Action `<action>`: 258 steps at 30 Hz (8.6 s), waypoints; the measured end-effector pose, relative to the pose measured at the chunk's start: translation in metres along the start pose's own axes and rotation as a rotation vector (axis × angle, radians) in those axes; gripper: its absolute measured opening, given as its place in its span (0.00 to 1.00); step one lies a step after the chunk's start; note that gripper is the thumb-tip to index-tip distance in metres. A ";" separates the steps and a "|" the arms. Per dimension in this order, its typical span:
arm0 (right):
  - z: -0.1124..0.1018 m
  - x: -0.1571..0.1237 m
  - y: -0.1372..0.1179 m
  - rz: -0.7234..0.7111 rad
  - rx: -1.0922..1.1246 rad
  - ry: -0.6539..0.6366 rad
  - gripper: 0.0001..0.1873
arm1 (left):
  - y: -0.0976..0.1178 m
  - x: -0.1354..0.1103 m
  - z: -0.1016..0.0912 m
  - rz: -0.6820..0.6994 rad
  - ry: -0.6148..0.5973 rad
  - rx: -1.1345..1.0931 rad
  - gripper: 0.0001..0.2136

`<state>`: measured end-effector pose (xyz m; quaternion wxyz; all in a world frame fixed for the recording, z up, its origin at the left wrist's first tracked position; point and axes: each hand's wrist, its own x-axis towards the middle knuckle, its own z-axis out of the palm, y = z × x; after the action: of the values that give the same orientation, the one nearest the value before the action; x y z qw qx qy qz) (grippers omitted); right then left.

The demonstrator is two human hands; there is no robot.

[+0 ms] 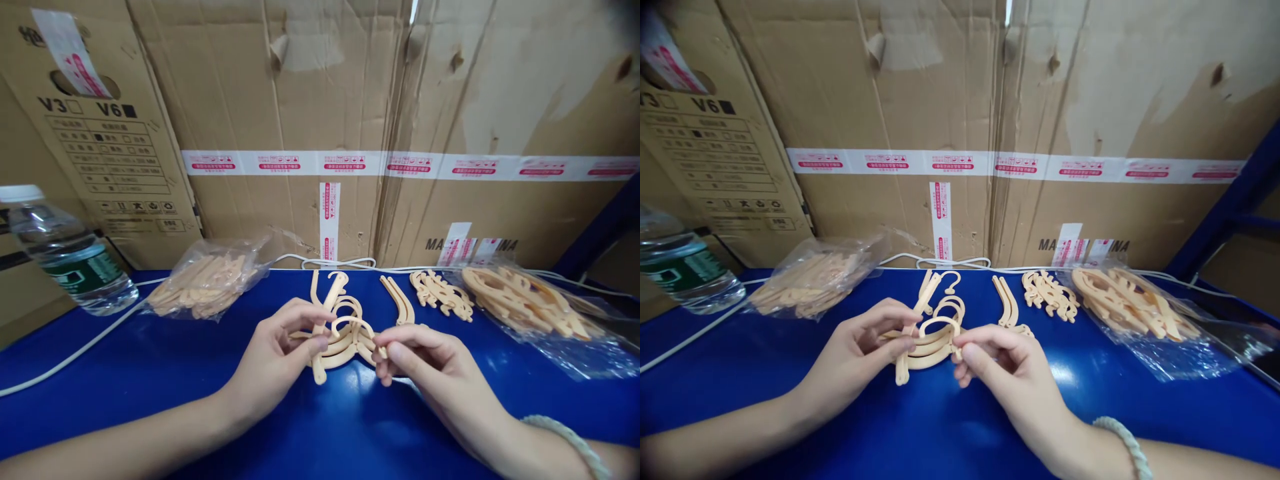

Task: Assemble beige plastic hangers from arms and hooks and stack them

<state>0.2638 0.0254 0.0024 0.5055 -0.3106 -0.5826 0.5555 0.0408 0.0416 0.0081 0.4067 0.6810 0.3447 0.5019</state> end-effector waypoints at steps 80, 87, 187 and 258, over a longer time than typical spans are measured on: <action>0.010 -0.001 0.008 0.166 0.008 -0.161 0.14 | 0.001 -0.022 0.027 -0.484 -0.127 -0.279 0.23; -0.037 0.043 -0.032 -0.182 -0.668 -0.066 0.09 | -0.001 -0.021 0.023 -0.490 -0.047 -0.277 0.20; 0.009 -0.003 0.011 0.191 -0.195 -0.117 0.14 | 0.004 -0.019 0.025 -0.478 -0.126 -0.204 0.08; -0.076 0.036 -0.068 -0.092 -1.783 -0.582 0.08 | 0.041 0.010 -0.047 0.304 -0.719 1.537 0.02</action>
<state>0.3376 0.0706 0.0672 -0.0631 -0.4088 -0.9084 -0.0605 0.0011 0.0427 0.0569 -0.1543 0.9236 0.3444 -0.0677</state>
